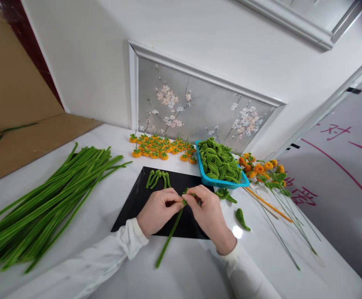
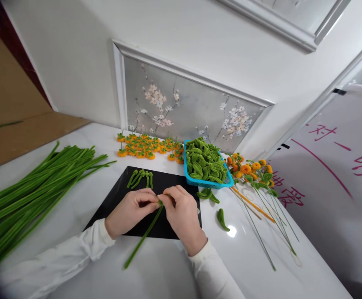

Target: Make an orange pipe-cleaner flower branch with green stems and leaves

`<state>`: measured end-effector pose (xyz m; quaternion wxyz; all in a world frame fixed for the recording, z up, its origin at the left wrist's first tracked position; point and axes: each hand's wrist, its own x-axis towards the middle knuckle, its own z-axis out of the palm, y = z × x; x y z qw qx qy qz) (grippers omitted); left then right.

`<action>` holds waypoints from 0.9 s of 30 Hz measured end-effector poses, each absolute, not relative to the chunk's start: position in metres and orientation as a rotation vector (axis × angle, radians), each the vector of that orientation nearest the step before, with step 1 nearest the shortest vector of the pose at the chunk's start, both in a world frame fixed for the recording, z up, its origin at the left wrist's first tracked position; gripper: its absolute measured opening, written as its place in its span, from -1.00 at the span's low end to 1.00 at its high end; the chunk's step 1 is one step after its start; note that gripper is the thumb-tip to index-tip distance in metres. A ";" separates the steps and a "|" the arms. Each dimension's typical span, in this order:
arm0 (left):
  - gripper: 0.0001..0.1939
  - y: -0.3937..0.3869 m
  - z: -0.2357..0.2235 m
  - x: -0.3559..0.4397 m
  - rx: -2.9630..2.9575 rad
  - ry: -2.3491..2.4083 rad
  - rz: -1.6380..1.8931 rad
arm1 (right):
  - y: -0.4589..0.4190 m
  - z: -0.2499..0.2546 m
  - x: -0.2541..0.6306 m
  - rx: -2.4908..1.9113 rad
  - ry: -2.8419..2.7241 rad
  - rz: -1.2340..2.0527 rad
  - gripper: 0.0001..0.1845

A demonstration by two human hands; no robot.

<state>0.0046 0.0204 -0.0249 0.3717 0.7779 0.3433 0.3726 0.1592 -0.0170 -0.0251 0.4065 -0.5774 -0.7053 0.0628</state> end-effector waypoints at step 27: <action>-0.79 0.024 -0.018 0.003 1.442 0.849 0.906 | -0.019 -0.021 0.164 -1.453 -1.882 0.120 -0.75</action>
